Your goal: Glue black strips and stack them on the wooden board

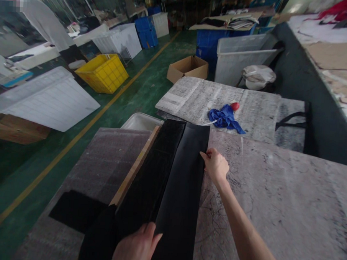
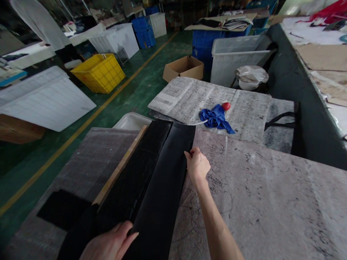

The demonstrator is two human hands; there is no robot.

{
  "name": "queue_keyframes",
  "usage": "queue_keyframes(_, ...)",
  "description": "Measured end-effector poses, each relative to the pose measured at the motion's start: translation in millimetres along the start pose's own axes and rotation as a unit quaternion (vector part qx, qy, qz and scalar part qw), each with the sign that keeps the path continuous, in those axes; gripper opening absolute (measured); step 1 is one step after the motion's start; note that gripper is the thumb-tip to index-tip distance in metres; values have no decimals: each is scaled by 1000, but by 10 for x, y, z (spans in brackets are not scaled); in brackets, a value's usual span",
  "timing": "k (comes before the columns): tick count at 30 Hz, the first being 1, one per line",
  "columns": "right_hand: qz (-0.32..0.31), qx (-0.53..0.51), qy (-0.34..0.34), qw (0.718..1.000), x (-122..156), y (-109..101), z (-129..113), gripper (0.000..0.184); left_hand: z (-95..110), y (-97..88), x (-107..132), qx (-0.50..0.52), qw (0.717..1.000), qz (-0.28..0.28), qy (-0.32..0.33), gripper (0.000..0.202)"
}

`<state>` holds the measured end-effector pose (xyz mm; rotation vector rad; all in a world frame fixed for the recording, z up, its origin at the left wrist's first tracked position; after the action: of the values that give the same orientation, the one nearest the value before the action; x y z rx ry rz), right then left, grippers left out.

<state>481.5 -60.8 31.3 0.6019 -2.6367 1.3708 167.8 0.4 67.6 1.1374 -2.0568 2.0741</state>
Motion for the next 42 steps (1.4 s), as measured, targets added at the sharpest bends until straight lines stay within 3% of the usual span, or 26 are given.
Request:
queue_keyframes(3, -3, -4, 2, 1000, 2, -2, 3, 27, 219, -344, -426, 40, 983, 170, 64, 25)
queue_keyframes(6, -3, -11, -4, 1000, 11, -10, 1, 25, 475, -602, -992, 65, 949, 277, 138, 42)
queue_keyframes(10, 2, -17, -8, 1000, 6, -10, 2, 26, 663, -687, -1637, 32, 931, 344, 116, 55)
queue_keyframes(13, 10, -28, -7, 1000, -11, -10, 19, 26, 719, -597, -1860, 8, 929, 356, 97, 53)
queue_keyframes(16, -1, -90, -14, 996, 13, -26, 67, 26, 738, -512, -1902, -1, 927, 363, 96, 52)
queue_keyframes(19, 28, -160, -75, 984, 99, -98, 123, 20, 743, -490, -1892, -6, 925, 369, 96, 52)
queue_keyframes(22, 82, -149, -136, 976, 170, -158, 178, 16, 739, -505, -1894, -7, 925, 370, 91, 53)
queue_keyframes(26, 85, -124, -181, 972, 125, -96, 196, 21, 707, -554, -1871, 5, 926, 364, 100, 52)
queue_keyframes(33, 73, -116, -133, 982, 48, -5, 186, 25, 666, -538, -1809, 3, 926, 369, 76, 52)
queue_keyframes(38, 65, -158, -164, 972, -4, -35, 108, 25, 700, -465, -1831, -20, 927, 369, 70, 52)
queue_keyframes(42, 47, -114, -142, 982, -132, -35, 51, 25, 702, -477, -1828, -23, 928, 366, 62, 51)
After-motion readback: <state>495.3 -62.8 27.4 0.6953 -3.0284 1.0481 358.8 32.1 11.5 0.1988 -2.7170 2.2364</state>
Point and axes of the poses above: each hand's wrist, its own x-axis away from the middle knuckle, its own y-axis out of the palm, z = x × y, the point moved 3 cm from there along -x, towards the middle knuckle, and after that the axes turned 14 degrees about -x, right-handed, at the moved point
